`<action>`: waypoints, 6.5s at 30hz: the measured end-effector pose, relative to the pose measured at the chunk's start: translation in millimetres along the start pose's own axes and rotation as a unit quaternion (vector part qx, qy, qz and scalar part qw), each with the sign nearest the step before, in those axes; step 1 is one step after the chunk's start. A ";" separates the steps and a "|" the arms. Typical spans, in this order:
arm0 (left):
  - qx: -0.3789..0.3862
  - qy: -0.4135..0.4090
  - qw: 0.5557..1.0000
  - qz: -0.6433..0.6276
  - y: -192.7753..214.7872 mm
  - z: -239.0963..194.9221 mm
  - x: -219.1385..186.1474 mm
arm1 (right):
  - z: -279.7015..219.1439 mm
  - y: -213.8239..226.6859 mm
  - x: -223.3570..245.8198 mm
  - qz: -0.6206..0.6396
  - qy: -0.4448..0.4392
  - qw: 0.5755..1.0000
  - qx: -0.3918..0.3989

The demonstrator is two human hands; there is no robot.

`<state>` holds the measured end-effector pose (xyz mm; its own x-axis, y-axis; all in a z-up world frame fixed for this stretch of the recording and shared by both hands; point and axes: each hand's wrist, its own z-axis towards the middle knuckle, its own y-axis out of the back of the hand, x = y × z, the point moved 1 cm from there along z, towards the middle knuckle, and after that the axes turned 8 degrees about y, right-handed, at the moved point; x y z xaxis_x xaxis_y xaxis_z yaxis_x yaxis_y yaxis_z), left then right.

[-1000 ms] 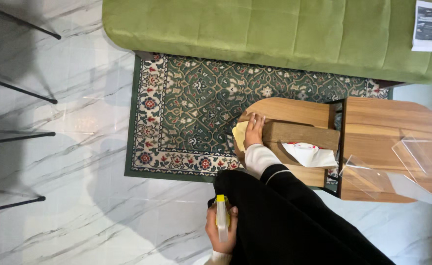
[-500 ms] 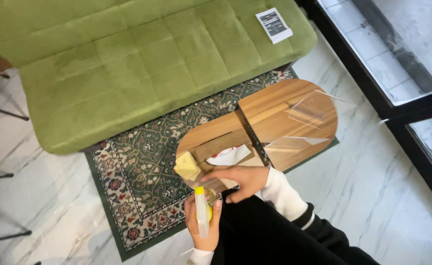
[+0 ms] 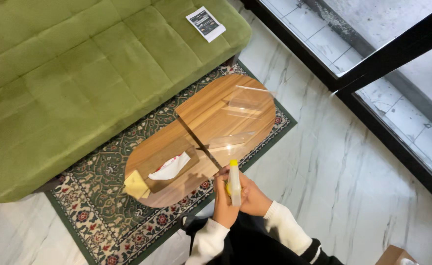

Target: The person cleans several acrylic sheets by spraying them with a liquid and wiping them with a paper towel.

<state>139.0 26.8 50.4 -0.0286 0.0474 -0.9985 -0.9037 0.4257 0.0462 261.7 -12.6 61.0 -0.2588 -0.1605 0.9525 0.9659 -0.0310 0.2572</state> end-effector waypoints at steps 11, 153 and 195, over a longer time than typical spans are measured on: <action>-0.144 0.198 0.969 -0.022 10.7 81.3 173.1 | -51.6 126.8 -40.6 0.045 -0.022 0.994 -0.094; -0.306 0.238 0.748 -0.539 168.8 -70.4 74.6 | 248.7 -53.2 -133.7 -0.164 -0.067 0.908 0.378; 0.072 0.242 0.783 -0.569 75.5 89.9 3.9 | 88.0 57.7 87.0 -0.435 0.225 0.832 0.261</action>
